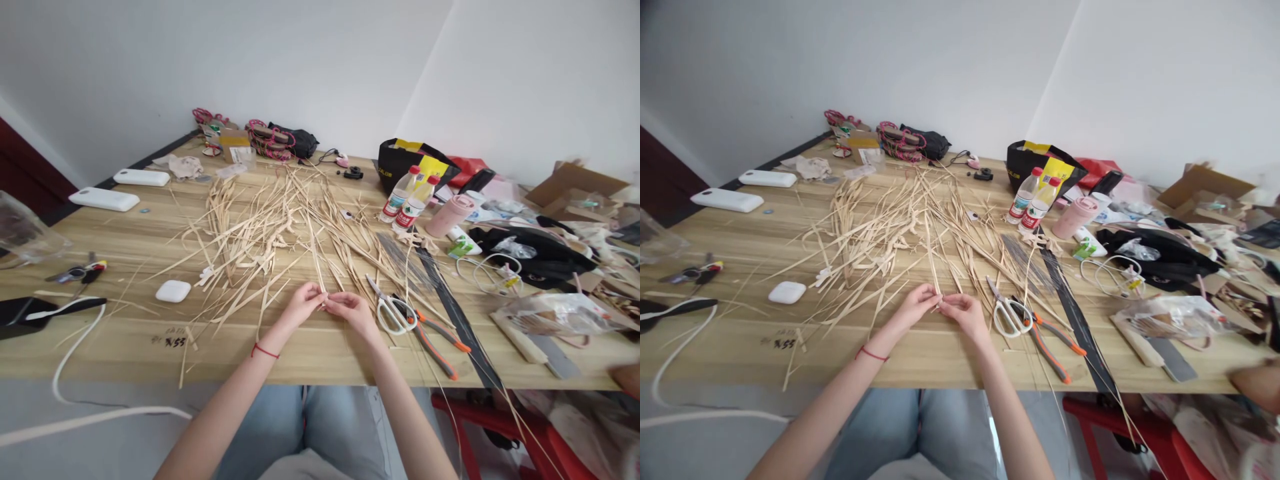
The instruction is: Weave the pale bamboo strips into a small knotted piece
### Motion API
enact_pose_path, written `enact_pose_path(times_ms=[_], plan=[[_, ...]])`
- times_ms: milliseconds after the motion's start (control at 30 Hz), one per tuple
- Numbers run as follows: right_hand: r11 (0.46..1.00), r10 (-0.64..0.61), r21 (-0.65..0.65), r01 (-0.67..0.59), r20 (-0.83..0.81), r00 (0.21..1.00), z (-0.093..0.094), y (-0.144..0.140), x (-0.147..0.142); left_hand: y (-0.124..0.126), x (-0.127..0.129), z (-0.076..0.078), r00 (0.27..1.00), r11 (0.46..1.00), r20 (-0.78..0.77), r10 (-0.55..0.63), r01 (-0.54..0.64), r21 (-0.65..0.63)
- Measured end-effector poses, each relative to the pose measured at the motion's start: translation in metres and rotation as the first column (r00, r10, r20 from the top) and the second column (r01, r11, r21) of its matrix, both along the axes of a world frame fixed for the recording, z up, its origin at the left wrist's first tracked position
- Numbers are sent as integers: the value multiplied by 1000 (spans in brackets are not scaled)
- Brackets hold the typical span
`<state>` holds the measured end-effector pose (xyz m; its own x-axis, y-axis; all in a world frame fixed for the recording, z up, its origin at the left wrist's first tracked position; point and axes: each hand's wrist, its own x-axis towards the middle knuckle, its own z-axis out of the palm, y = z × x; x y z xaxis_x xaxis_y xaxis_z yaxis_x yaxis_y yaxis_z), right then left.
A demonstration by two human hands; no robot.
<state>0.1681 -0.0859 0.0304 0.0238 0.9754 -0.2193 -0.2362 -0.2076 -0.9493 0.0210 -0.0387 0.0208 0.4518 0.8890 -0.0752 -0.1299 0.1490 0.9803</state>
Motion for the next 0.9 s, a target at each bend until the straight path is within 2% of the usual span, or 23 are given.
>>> enact_pose_path(times_ms=[133,333,533,733,900], plan=[[999,-24,-32,25,4,1000,-4,0,-1,0,2,-1,1000,1000,6,9,-9,3],[998,-60,-37,59,-7,998,-8,0,-3,1,1,-2,993,988,-12,116,-117,-98],[996,-75,-49,75,1,997,-7,-4,-7,2,1,-10,986,985,-13,169,-169,-45],[998,-58,-22,58,-9,998,-8,-5,-9,5,1,-13,993,994,-43,109,-107,34],[998,-61,-25,60,-40,997,-11,-7,-9,6,-1,-12,979,980,-31,200,-200,0]])
